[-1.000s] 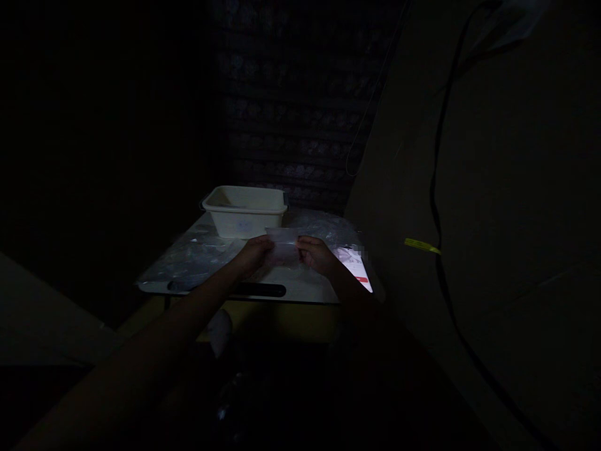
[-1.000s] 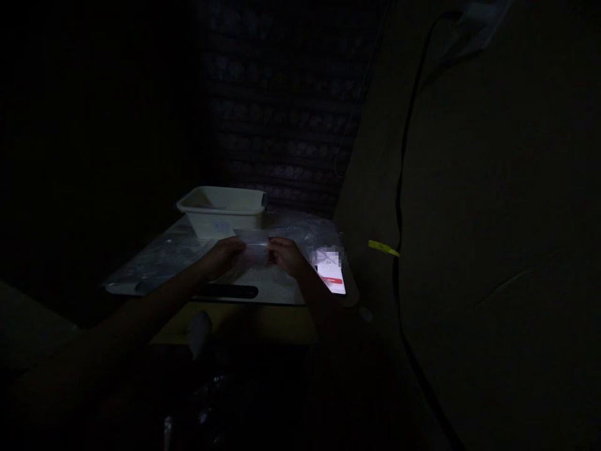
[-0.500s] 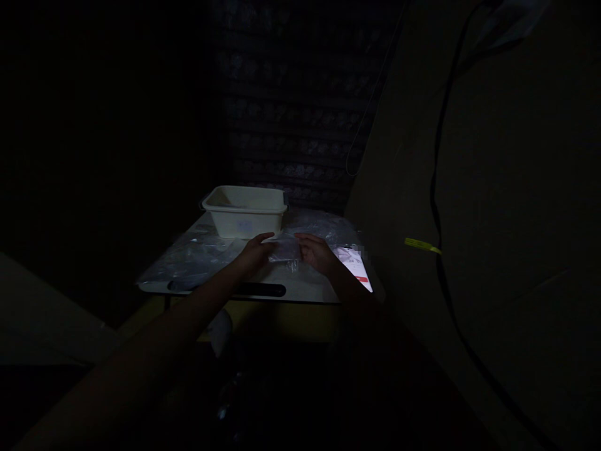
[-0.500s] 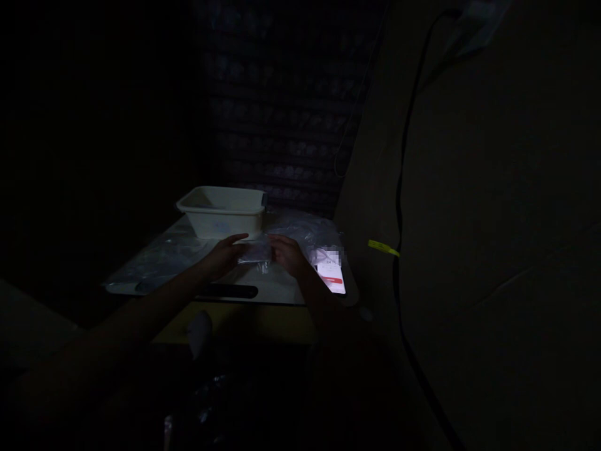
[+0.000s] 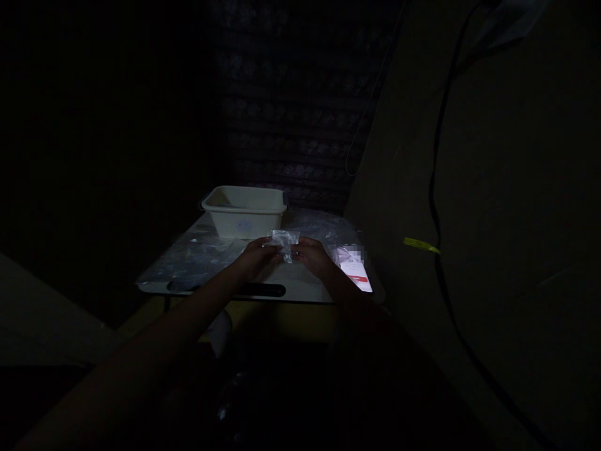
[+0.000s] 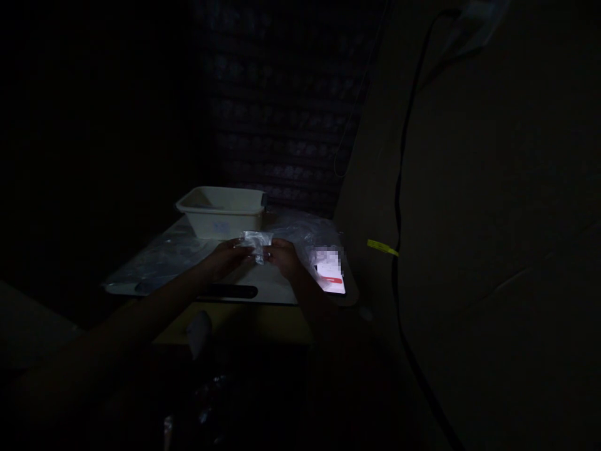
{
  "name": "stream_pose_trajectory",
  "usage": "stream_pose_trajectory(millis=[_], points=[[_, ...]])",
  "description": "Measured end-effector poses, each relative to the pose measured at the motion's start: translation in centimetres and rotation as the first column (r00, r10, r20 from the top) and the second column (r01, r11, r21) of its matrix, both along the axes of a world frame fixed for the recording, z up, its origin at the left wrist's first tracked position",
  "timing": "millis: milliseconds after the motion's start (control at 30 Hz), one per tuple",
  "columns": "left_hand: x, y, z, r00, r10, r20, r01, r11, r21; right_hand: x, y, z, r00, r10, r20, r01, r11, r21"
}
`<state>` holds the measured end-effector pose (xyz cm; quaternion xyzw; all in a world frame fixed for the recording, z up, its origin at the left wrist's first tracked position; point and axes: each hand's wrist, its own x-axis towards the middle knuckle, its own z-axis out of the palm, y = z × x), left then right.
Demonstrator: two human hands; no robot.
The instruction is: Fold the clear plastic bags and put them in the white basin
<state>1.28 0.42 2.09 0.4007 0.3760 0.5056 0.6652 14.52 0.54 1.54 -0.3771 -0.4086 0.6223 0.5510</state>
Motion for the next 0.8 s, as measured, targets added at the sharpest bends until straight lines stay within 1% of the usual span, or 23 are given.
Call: stream_pose_trajectory(millis=[100,200,267,367,433,500,567,600,700,800], points=[[0.0,0.2,-0.3,0.996,0.069,-0.05,-0.069,0.998,-0.009,-0.2,0.1,-0.1,1.0,0.001,0.027,-0.001,1.0,0.009],[-0.5,0.6,-0.7,0.978,0.099,-0.185,-0.092,0.995,0.042,-0.1,0.3,-0.3,0.997,0.014,0.082,-0.016,1.0,0.017],[-0.9,1.0,-1.0,0.951,0.079,-0.3,-0.05,0.993,0.105,0.1,0.4,-0.5,0.993,-0.01,0.119,0.006,1.0,0.027],[-1.4,1.3,-1.4,0.908,0.013,-0.419,0.072,0.98,0.185,0.4,0.3,-0.5,0.982,-0.006,0.187,-0.001,0.999,0.039],[-1.6,1.5,-1.5,0.879,-0.029,-0.476,0.149,0.965,0.218,0.5,0.2,-0.5,0.969,0.035,0.243,-0.05,0.997,0.054],[-1.6,1.6,-1.5,0.855,-0.051,-0.517,0.201,0.95,0.239,0.6,0.2,-0.5,0.955,0.083,0.285,-0.112,0.99,0.085],[-1.5,1.5,-1.4,0.847,-0.045,-0.53,0.207,0.945,0.251,0.5,0.2,-0.6,0.947,0.104,0.305,-0.139,0.986,0.097],[-1.5,1.4,-1.2,0.852,-0.03,-0.523,0.189,0.949,0.253,0.5,0.2,-0.7,0.948,0.098,0.304,-0.131,0.987,0.092],[-1.2,1.0,-1.0,0.878,0.006,-0.478,0.108,0.971,0.212,0.1,0.4,-0.9,0.965,0.027,0.262,-0.05,0.996,0.079],[-0.9,0.7,-0.9,0.914,-0.024,-0.405,0.076,0.991,0.112,-0.2,0.4,-0.9,0.979,-0.052,0.196,0.033,0.994,0.099]])
